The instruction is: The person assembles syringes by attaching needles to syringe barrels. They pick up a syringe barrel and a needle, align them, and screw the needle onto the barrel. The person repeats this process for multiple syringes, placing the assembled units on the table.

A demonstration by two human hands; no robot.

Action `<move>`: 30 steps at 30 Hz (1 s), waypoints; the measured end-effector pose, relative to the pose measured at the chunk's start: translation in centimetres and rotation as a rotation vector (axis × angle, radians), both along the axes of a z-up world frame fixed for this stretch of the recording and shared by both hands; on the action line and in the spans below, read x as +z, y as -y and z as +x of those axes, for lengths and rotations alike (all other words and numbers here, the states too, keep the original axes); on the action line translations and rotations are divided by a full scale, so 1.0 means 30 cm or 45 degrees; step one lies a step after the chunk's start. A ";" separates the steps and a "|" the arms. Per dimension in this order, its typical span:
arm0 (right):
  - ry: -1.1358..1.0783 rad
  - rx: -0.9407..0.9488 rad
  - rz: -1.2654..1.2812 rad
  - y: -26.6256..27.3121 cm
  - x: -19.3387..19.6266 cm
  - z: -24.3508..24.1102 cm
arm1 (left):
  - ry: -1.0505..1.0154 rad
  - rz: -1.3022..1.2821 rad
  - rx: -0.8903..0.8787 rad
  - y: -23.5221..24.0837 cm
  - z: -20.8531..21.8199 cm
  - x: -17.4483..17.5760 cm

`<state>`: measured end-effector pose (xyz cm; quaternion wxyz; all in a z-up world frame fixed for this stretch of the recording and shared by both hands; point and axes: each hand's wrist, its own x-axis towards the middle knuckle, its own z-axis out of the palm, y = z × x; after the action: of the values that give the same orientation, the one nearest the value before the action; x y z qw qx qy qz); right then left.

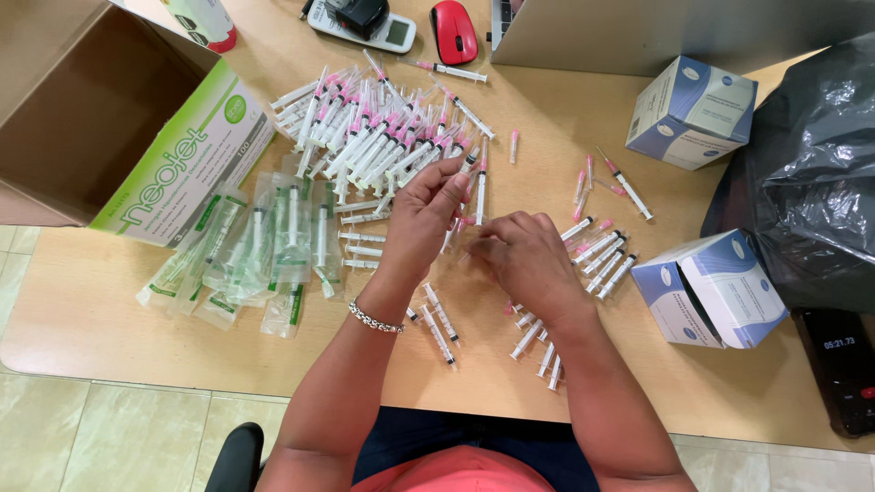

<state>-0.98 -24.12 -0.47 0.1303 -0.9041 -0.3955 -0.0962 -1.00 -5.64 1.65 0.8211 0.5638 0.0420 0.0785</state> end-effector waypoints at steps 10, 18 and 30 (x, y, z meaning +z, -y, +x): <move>-0.143 -0.113 0.654 0.059 0.058 0.018 | 0.038 0.152 -0.022 0.007 0.013 -0.050; -0.706 -0.245 1.839 0.063 0.036 0.015 | 0.254 0.643 -0.164 0.073 -0.042 -0.024; -0.781 -0.132 1.963 0.084 0.075 0.002 | 0.288 0.482 -0.214 0.056 -0.031 -0.012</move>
<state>-0.91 -26.64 1.79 0.8107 -0.5643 -0.1234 -0.0953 -1.93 -7.33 1.28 0.7040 0.6967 -0.1127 0.0790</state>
